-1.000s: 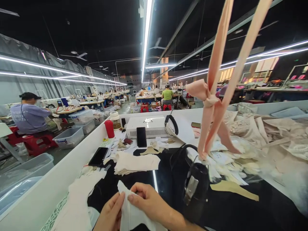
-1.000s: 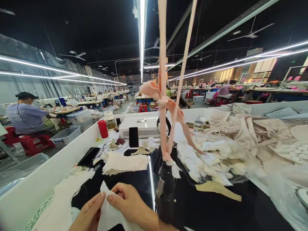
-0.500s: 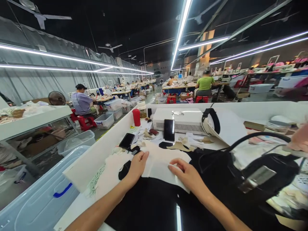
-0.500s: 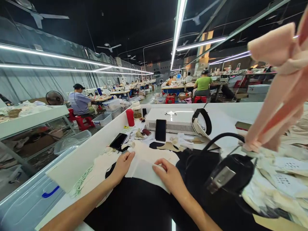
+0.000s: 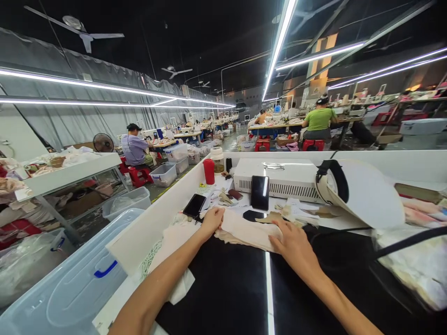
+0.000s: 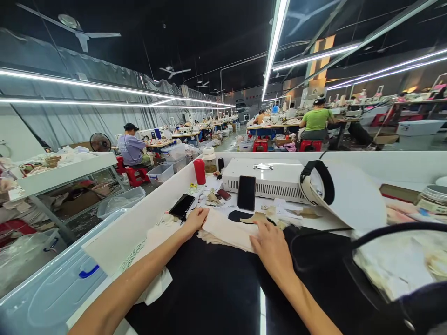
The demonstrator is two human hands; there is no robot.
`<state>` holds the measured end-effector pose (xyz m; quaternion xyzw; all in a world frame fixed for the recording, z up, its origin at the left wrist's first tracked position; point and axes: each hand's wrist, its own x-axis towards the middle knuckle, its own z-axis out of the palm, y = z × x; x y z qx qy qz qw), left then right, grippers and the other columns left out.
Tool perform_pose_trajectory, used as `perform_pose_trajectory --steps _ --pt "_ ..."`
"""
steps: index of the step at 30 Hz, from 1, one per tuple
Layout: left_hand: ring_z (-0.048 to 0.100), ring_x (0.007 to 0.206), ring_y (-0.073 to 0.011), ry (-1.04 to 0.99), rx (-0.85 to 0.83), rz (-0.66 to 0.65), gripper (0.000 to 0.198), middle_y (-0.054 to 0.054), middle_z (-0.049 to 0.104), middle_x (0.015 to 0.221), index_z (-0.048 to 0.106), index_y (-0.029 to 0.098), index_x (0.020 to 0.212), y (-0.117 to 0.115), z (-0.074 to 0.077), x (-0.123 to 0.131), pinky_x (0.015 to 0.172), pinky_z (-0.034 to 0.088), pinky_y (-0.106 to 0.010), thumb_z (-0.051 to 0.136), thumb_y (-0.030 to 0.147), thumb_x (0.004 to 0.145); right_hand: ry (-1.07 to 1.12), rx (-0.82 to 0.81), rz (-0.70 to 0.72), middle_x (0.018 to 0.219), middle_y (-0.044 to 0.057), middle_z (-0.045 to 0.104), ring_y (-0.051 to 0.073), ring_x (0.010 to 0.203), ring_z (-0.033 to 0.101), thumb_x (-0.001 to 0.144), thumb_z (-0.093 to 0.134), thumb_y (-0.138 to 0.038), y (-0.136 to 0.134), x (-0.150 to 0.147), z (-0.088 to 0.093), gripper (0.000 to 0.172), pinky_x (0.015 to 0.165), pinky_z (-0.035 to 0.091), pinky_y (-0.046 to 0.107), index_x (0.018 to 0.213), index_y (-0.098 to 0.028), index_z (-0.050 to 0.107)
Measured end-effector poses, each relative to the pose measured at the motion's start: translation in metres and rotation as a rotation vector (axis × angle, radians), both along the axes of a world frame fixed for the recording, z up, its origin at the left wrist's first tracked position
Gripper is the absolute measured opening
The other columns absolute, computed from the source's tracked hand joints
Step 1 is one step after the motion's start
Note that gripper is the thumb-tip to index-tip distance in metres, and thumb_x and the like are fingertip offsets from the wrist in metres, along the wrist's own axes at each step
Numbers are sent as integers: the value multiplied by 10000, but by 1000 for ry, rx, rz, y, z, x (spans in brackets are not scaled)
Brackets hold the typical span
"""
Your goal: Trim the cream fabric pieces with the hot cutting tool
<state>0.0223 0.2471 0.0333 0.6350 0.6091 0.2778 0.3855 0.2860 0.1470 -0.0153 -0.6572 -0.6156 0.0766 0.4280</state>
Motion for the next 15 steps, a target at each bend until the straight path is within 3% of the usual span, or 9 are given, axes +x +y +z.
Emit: perform_pose_trajectory --steps 4,10,12,15 --pt "757 1204 -283 66 -27 -3 412 -125 722 1425 697 179 1446 -4 12 -39 1018 684 -495 768 428 1125 -58 24 83 1333 198 785 503 1304 669 944 546 -566 -17 2 -9 551 1152 504 687 1281 -217 808" --pt "757 1205 -282 369 23 56 385 -119 732 1405 714 175 1411 -38 45 -140 1031 677 -499 767 427 1125 -75 137 233 1278 113 849 415 1210 788 1013 587 -665 -39 -4 -23 462 1082 600 609 1199 -317 826" --pt "747 1234 -289 479 35 75 375 -122 726 1425 718 180 1407 -55 46 -162 1056 668 -512 773 415 1121 -42 107 254 1285 104 852 409 1190 811 1006 589 -719 -47 -8 -27 488 1045 636 596 1175 -333 835" --pt "748 1225 -286 575 58 92 355 -117 734 1404 728 178 1382 -75 36 -174 1059 663 -511 773 413 1120 0 14 293 1307 104 848 393 1134 842 976 613 -764 -56 -11 -28 515 930 706 537 1150 -346 859"
